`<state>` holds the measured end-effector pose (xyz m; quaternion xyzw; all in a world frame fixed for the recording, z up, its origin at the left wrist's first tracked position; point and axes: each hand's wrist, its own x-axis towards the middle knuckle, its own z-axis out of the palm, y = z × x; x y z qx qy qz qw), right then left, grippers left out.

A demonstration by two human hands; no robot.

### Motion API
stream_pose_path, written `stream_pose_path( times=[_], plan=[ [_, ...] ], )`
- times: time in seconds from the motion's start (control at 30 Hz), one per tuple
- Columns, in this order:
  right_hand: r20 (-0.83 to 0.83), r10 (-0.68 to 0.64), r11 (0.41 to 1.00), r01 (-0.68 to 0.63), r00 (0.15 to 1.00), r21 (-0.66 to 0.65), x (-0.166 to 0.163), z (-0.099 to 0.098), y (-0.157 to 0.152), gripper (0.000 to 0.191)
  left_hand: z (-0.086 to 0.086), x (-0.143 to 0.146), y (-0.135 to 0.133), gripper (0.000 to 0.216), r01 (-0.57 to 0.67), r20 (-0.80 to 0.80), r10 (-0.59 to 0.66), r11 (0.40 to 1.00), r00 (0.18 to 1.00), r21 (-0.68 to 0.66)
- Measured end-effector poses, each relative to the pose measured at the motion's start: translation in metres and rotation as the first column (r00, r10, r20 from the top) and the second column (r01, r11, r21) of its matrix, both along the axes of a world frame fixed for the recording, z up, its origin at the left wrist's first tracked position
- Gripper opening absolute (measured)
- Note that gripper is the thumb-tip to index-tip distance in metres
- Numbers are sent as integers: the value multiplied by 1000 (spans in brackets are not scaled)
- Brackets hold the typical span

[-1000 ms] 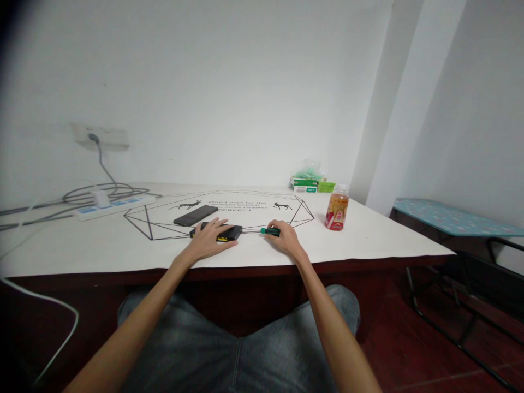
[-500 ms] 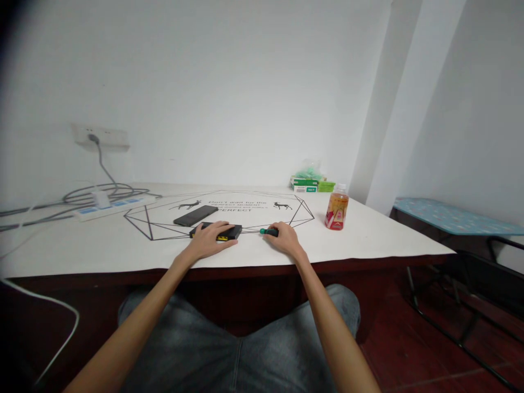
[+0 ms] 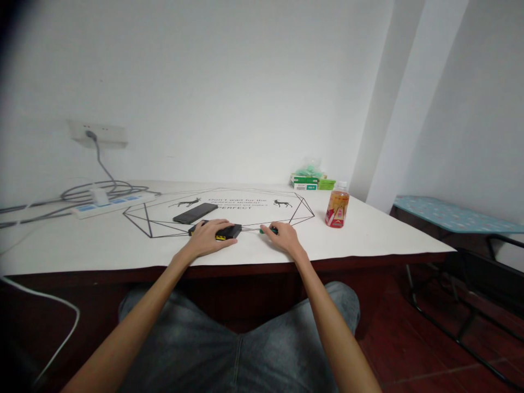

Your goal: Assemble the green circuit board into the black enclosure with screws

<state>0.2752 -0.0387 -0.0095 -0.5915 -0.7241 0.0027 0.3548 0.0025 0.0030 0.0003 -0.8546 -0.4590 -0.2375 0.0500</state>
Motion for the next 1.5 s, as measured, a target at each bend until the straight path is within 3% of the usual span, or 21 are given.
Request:
stream_pose_path(
  times=[0.53, 0.8, 1.27, 1.5],
  plan=[
    [100, -31, 997, 23, 995, 72, 1, -3, -1, 22, 0, 0, -1, 59, -2, 4, 2, 1000, 1000, -11],
    [148, -71, 997, 68, 986, 24, -2, -1, -3, 33, -1, 0, 0, 60, -10, 10, 10, 1000, 1000, -16],
    [49, 17, 998, -20, 999, 56, 3, -4, 3, 22, -2, -1, -1, 60, -2, 11, 2, 1000, 1000, -9],
    [81, -3, 1000, 1, 997, 23, 1, -1, 0, 31, -2, 0, -1, 67, 15, -23, -17, 998, 1000, -54]
  ],
)
